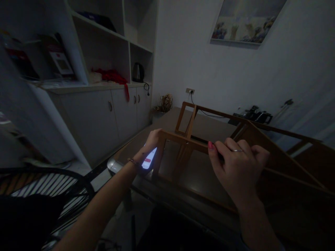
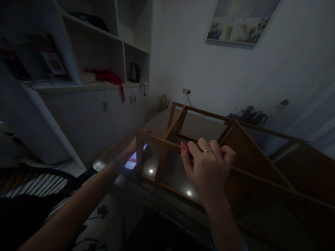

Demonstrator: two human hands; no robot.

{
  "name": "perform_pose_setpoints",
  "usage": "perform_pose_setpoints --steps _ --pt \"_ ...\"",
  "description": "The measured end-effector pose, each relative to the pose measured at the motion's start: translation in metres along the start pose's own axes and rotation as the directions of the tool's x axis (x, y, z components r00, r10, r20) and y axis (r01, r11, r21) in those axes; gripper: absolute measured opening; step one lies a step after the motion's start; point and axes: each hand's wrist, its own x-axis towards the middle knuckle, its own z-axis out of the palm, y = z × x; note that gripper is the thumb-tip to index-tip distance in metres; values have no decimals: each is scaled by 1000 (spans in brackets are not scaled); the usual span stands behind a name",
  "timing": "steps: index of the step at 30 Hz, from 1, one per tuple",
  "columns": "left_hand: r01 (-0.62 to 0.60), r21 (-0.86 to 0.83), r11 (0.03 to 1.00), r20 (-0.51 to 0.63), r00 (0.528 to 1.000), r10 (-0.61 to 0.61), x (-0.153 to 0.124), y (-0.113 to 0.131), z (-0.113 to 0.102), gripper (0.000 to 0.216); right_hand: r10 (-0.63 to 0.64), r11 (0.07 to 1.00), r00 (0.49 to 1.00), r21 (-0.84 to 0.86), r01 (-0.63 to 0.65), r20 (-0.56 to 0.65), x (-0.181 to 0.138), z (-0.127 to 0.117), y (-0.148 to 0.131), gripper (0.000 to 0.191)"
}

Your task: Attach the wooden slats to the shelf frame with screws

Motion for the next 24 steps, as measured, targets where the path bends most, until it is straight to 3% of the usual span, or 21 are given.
perform_pose_setpoints --steps 6,9,10,12,14,15,17,19,22,24 --pt "14 -270 963 -141 989 -53 -3 21 -13 38 -1 1000 1000 -10 1 10 0 -1 0 37" --pt "-46 -388 921 -287 955 -73 -15 42 -29 37 -1 1000 1000 -12 1 14 0 -2 -1 37" --pt "-115 -438 892 -391 918 -74 -22 52 -35 35 -1 1000 1000 -13 1 13 0 -1 -1 37" --pt "-299 -413 860 -608 794 -15 -39 76 -42 27 -3 1000 1000 -19 3 10 0 -1 -1 36" --pt "-495 -239 835 -770 621 148 -59 99 -42 22 -3 1000 1000 -29 4 11 -1 0 -1 36" --pt "-557 -118 822 -785 560 266 -69 110 -40 19 -3 999 1000 -35 3 13 -1 1 -1 37" --pt "-623 141 770 -676 508 535 -84 125 -32 13 -3 999 1000 -42 4 16 -1 1 0 38" --pt "-647 387 657 -456 485 746 -93 132 -23 7 -5 999 1000 -46 6 15 -2 2 0 38" --pt "-678 552 485 -231 435 871 -94 130 -13 8 -9 999 1000 -46 10 18 -2 1 1 37" --pt "-700 566 434 -140 438 888 -91 124 -10 13 -11 999 1000 -48 12 22 -1 1 1 38"
